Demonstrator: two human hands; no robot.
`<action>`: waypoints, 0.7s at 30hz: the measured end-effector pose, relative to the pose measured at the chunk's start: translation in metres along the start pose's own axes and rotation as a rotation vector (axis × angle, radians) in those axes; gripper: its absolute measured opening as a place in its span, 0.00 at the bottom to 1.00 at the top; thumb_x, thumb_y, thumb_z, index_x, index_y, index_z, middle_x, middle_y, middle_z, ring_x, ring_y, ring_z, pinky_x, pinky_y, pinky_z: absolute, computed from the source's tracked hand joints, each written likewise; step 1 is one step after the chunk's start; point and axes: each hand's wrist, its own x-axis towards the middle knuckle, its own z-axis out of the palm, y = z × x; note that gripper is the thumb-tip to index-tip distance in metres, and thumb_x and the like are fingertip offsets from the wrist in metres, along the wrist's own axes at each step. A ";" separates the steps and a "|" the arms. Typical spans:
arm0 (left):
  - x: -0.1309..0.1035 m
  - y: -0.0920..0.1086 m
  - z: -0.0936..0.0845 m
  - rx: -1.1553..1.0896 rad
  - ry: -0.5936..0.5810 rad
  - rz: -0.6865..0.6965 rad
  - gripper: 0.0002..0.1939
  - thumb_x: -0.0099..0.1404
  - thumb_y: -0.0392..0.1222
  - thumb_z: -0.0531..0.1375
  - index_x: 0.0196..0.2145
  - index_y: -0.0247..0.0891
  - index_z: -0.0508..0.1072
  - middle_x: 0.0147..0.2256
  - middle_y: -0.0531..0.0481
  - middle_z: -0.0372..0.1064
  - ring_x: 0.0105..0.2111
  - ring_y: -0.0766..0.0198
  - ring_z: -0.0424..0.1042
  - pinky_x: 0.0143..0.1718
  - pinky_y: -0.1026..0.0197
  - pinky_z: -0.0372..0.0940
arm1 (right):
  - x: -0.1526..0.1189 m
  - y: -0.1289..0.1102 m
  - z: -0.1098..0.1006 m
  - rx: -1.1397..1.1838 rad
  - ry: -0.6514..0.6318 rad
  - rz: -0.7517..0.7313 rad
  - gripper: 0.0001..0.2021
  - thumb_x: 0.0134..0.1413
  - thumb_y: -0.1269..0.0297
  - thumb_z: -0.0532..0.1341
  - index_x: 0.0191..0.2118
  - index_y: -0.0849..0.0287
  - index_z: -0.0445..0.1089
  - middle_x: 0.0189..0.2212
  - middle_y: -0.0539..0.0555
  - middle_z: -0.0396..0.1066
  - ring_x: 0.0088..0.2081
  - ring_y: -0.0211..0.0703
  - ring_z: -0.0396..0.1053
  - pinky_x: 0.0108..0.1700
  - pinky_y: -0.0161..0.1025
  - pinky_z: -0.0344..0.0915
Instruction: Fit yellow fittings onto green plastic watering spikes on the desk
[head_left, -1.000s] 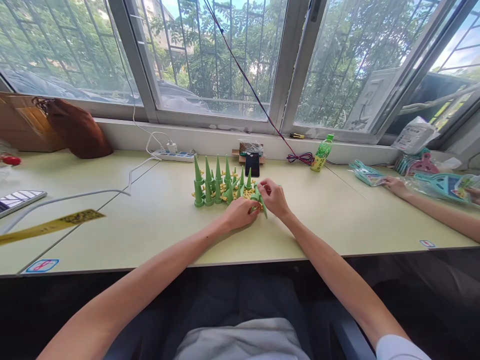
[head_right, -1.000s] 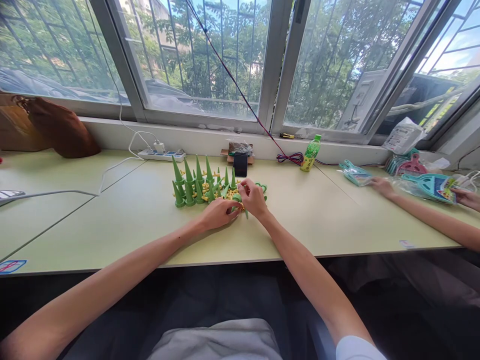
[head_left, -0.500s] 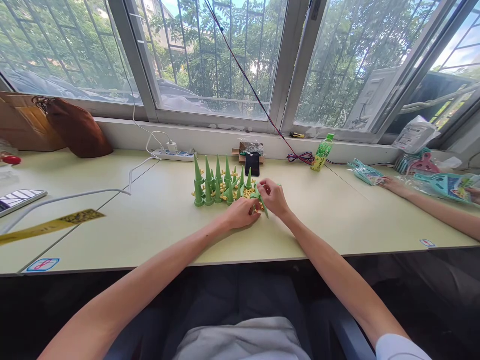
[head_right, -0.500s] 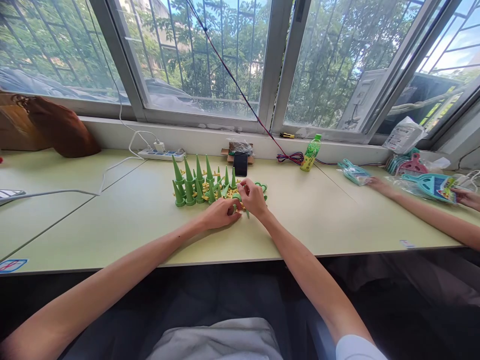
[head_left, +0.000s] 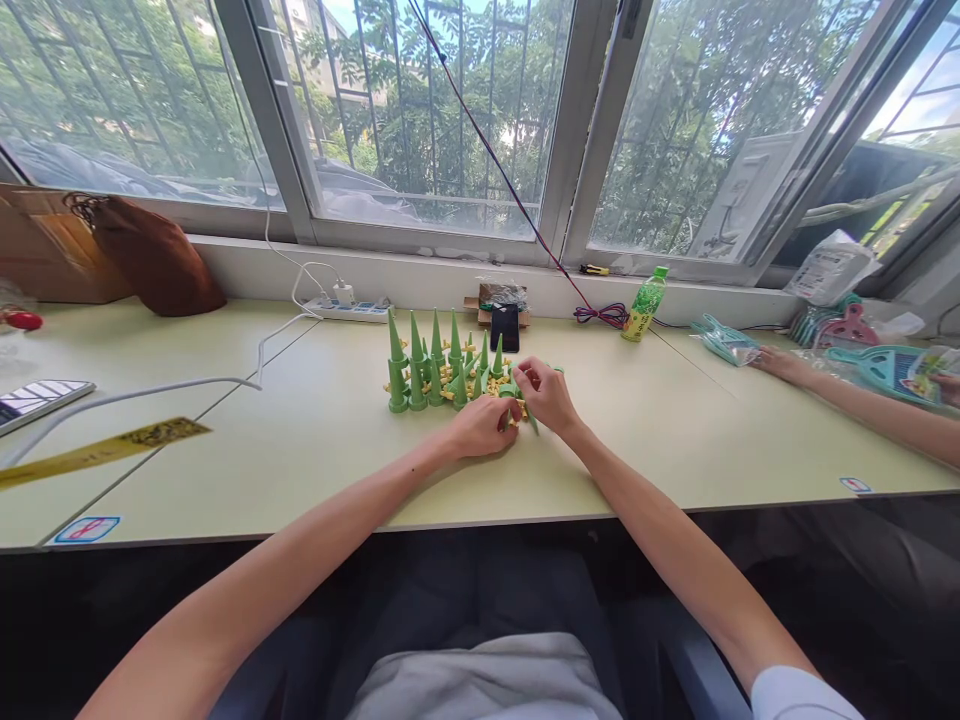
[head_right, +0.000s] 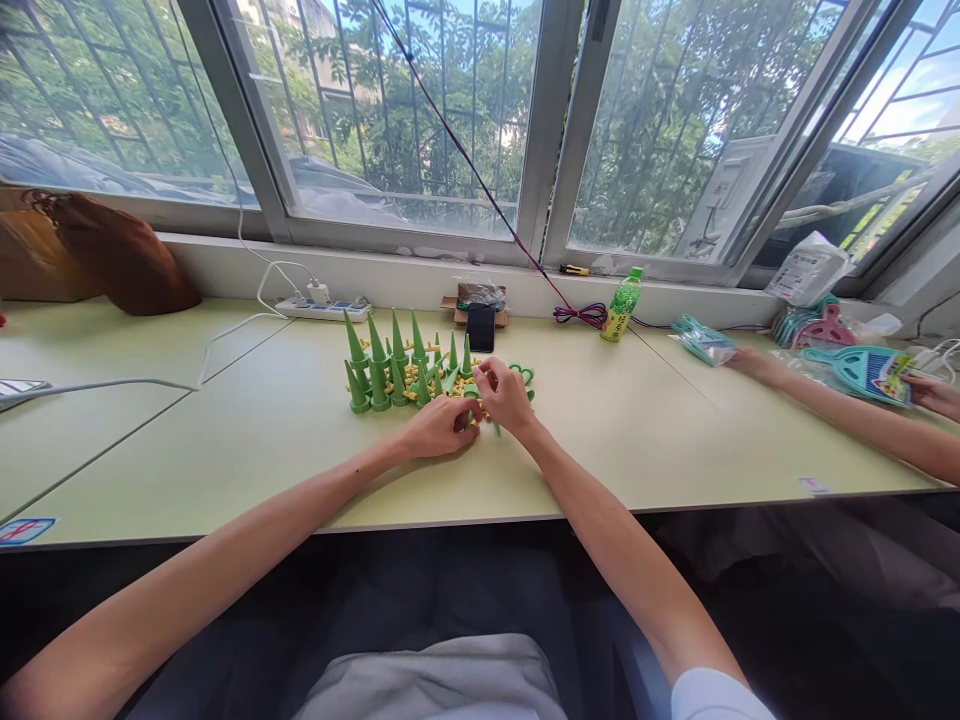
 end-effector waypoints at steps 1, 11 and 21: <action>0.000 0.000 0.000 0.003 0.001 0.001 0.09 0.60 0.37 0.58 0.38 0.37 0.75 0.25 0.52 0.69 0.25 0.63 0.66 0.30 0.61 0.58 | 0.000 0.000 0.000 0.002 -0.002 -0.001 0.14 0.62 0.52 0.54 0.33 0.57 0.65 0.21 0.47 0.63 0.22 0.36 0.58 0.29 0.35 0.56; 0.001 -0.002 0.001 0.037 0.007 -0.001 0.10 0.62 0.37 0.57 0.39 0.37 0.77 0.24 0.51 0.69 0.25 0.63 0.67 0.30 0.61 0.59 | 0.000 0.000 0.000 -0.011 -0.013 -0.004 0.14 0.62 0.52 0.54 0.32 0.57 0.65 0.22 0.48 0.65 0.22 0.37 0.59 0.29 0.36 0.57; 0.002 -0.006 0.006 0.009 0.034 0.074 0.10 0.66 0.39 0.56 0.38 0.37 0.77 0.24 0.52 0.69 0.24 0.64 0.67 0.31 0.62 0.59 | 0.000 -0.001 0.000 -0.021 -0.026 -0.008 0.15 0.62 0.52 0.53 0.30 0.57 0.64 0.24 0.50 0.67 0.23 0.37 0.59 0.29 0.36 0.56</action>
